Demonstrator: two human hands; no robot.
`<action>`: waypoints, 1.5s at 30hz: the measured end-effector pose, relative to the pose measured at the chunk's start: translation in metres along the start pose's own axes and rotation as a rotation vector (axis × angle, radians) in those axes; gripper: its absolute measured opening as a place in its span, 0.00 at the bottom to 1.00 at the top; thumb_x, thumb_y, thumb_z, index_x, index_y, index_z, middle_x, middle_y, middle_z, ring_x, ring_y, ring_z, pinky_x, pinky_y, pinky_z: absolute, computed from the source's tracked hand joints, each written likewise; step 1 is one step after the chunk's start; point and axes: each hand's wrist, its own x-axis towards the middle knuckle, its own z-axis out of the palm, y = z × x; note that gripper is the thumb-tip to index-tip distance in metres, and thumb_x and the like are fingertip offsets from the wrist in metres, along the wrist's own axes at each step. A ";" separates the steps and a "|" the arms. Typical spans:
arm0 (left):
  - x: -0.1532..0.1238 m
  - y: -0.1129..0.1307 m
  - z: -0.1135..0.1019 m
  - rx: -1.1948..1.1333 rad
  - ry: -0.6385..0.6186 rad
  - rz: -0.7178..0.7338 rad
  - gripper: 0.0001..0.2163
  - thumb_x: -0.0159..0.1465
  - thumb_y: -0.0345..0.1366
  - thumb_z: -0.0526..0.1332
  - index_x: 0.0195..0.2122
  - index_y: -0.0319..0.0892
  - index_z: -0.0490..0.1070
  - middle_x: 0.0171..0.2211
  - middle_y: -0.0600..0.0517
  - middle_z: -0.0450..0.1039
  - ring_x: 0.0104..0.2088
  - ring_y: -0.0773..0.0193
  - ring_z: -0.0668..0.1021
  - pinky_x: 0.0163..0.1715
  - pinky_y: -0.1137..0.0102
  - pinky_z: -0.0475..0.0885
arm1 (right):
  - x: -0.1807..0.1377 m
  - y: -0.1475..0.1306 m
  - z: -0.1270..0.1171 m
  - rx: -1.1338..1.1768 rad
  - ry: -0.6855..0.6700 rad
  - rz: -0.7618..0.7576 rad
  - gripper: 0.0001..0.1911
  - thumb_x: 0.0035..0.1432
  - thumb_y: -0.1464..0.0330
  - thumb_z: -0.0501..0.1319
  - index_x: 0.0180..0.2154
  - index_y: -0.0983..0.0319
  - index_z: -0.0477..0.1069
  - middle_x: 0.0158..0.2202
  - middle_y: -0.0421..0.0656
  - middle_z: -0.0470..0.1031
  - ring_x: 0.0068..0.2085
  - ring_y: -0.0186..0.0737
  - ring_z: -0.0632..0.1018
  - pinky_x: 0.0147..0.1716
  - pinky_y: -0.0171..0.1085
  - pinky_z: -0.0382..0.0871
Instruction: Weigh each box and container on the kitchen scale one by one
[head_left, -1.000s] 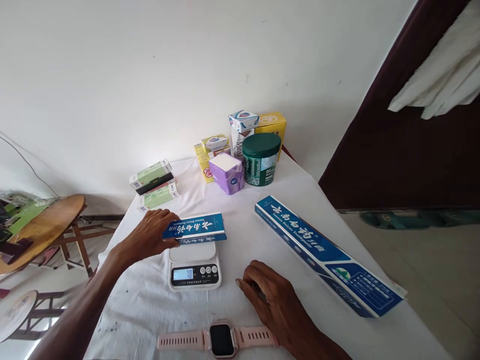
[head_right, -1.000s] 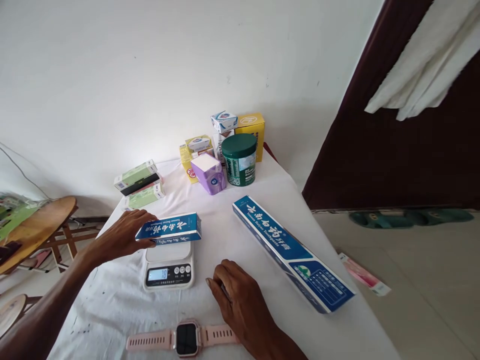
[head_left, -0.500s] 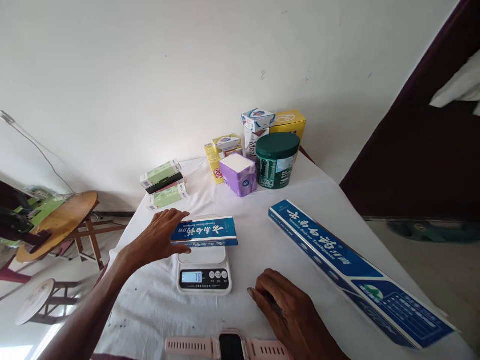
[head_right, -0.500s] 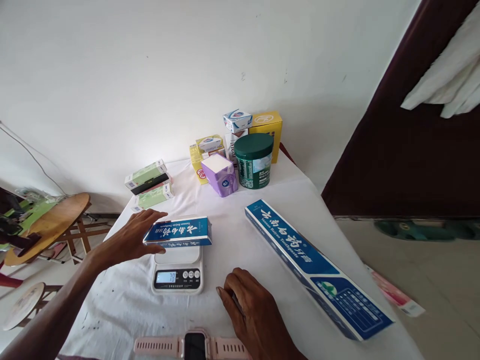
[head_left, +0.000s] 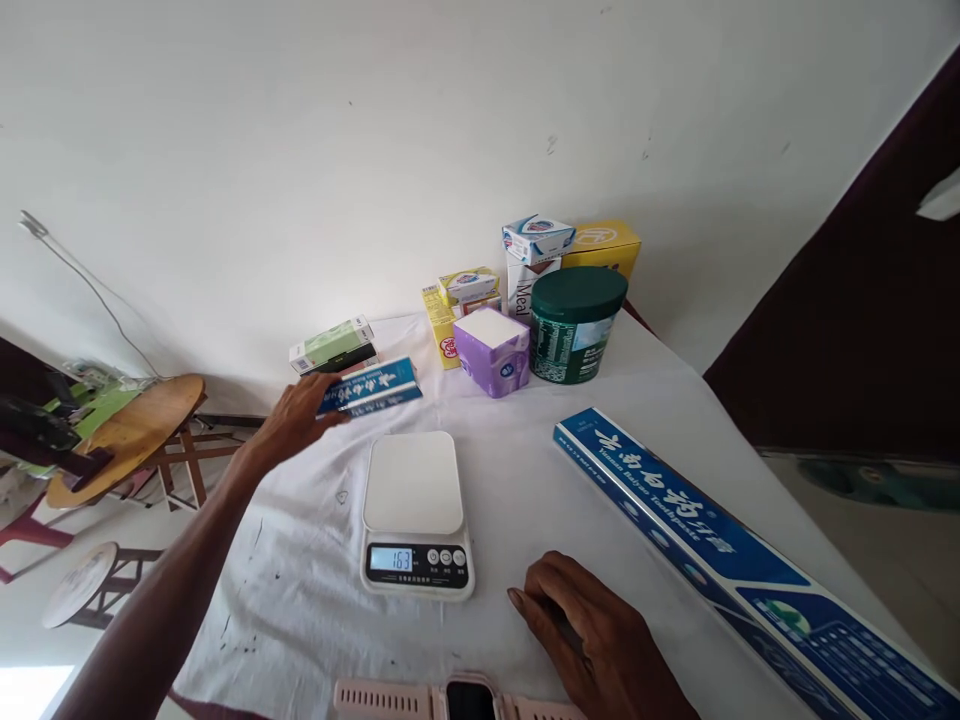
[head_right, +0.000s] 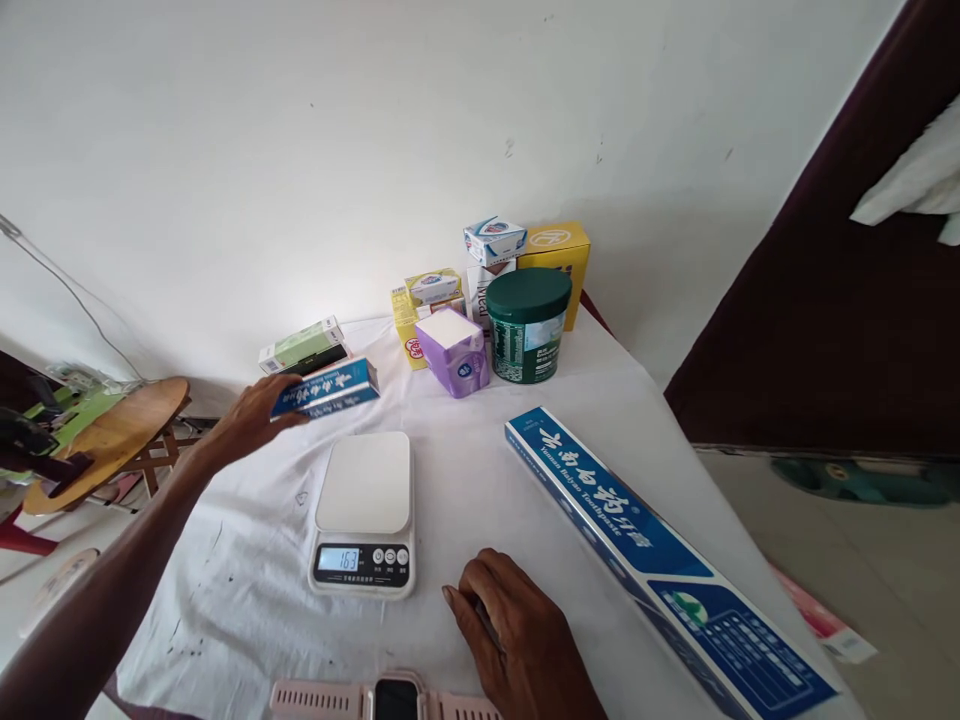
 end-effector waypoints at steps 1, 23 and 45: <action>0.011 -0.010 0.000 0.035 0.010 -0.045 0.23 0.68 0.45 0.62 0.61 0.44 0.62 0.57 0.43 0.70 0.57 0.47 0.73 0.55 0.55 0.67 | 0.000 0.000 0.000 -0.003 -0.001 -0.001 0.13 0.73 0.69 0.55 0.32 0.56 0.62 0.30 0.39 0.69 0.29 0.35 0.76 0.28 0.34 0.70; 0.051 -0.049 0.026 0.145 0.024 -0.142 0.21 0.69 0.41 0.57 0.62 0.41 0.66 0.58 0.38 0.66 0.57 0.41 0.69 0.56 0.52 0.67 | 0.001 0.000 0.000 0.045 -0.054 0.057 0.12 0.73 0.69 0.53 0.33 0.56 0.64 0.31 0.39 0.71 0.29 0.36 0.77 0.29 0.35 0.71; 0.069 0.304 0.044 -0.057 -0.127 1.007 0.34 0.60 0.33 0.73 0.64 0.37 0.59 0.63 0.36 0.66 0.66 0.45 0.67 0.63 0.52 0.63 | 0.008 -0.012 -0.010 -0.025 -0.003 0.039 0.13 0.67 0.75 0.56 0.31 0.57 0.58 0.31 0.39 0.70 0.32 0.36 0.74 0.33 0.35 0.68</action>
